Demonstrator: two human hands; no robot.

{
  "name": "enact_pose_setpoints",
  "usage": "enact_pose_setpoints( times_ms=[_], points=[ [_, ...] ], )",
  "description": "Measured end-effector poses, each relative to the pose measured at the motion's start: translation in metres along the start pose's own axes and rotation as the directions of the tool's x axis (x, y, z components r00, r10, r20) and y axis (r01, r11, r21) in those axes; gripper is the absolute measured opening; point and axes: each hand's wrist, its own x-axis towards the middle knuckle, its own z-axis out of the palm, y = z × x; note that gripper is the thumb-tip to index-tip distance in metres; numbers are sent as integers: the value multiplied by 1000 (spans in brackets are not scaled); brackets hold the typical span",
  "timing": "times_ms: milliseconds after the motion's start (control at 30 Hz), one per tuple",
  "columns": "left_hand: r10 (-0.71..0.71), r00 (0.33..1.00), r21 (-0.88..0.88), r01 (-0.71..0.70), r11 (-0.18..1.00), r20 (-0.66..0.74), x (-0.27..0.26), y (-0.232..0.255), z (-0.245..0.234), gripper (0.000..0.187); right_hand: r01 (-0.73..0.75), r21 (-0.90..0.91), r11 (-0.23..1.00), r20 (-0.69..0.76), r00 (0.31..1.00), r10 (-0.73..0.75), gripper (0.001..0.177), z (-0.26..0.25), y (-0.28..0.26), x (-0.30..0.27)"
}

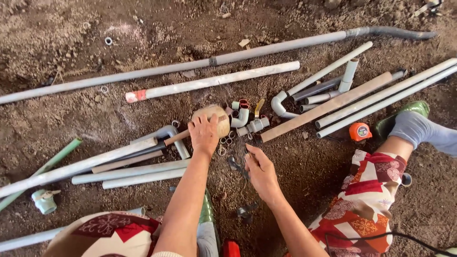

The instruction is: The person sits on the ground and uses a hacksaw blade to cut a PVC pipe among various plumbing supplies.

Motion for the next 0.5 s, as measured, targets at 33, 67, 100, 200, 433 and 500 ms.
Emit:
enact_pose_setpoints(
  times_ms=[33,67,100,200,433,500],
  points=[
    [1,1000,2,-1,1000,-14,2,1,-3,16,14,2,1000,-2,1000,-14,37,-1,3,3],
    [-1,1000,11,1,1000,2,4,2,-6,14,21,-31,999,-6,1000,-21,37,-1,6,5],
    [-9,999,16,8,1000,36,-2,3,-3,12,11,-68,998,-6,1000,-12,37,-2,14,3],
    [-11,1000,2,11,1000,18,0,0,-4,9,-76,-131,988,-10,997,75,37,2,23,1],
    [9,1000,-4,-9,1000,-4,-7,4,-20,14,-52,-118,992,-63,997,45,34,5,45,4],
    [-6,1000,2,6,1000,16,-8,3,-20,11,-67,-138,988,-69,996,58,33,5,47,3]
  ],
)
